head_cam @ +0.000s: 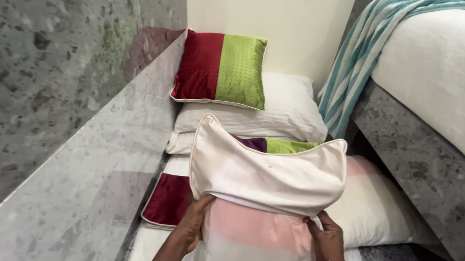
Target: The person inserts a pink and white pillow into a white satin pillowcase. They pull the case over the pillow, adjust the corners, and smooth the fabric to fit the pillow inside.
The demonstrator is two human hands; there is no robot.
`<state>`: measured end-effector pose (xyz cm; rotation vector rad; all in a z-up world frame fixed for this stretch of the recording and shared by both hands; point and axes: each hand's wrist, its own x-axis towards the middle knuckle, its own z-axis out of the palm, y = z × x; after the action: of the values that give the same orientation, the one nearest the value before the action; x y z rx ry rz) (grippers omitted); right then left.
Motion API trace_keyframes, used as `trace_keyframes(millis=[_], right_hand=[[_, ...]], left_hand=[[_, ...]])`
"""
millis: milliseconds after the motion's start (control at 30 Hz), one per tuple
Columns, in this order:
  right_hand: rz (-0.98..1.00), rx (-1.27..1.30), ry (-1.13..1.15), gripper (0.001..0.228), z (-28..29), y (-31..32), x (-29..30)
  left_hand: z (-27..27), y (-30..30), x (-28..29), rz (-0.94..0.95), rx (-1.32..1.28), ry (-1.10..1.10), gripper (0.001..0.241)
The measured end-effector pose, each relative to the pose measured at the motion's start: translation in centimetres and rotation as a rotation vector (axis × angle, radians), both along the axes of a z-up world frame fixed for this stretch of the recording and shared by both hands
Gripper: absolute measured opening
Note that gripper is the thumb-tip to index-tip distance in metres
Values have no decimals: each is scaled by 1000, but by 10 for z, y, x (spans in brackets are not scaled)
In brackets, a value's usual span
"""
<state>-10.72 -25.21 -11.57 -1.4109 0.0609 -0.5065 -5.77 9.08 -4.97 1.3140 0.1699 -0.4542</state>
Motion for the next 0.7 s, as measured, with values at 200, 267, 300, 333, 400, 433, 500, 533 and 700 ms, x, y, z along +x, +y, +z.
trace_keyframes(millis=[200,267,300,333,400,433,500,533,700], right_hand=[[111,42,50,29,27,7,-9],[105,0,76,30,30,13,-14],[97,-42,98,31,33,15,-16],[94,-43,98,31,35,18,-17],[75,-182,80,36,39,24,-21],[75,-184,82,36,42,26,-23],[119,-234,27,49,49,31,-25],[120,-234,26,49,42,29,-21],[272,-263,345,70,36,34,-18]], left_hand=[[35,-17,-21,208,119,19,102],[20,-17,-13,207,80,22,97],[13,-18,-8,204,39,21,93],[15,-16,-7,201,38,21,93],[16,-12,-6,128,-217,9,93],[24,-12,-7,128,-219,10,93],[39,-10,-7,192,-228,-96,93],[43,-7,-3,194,-227,-98,93],[57,-3,11,432,408,-444,104]])
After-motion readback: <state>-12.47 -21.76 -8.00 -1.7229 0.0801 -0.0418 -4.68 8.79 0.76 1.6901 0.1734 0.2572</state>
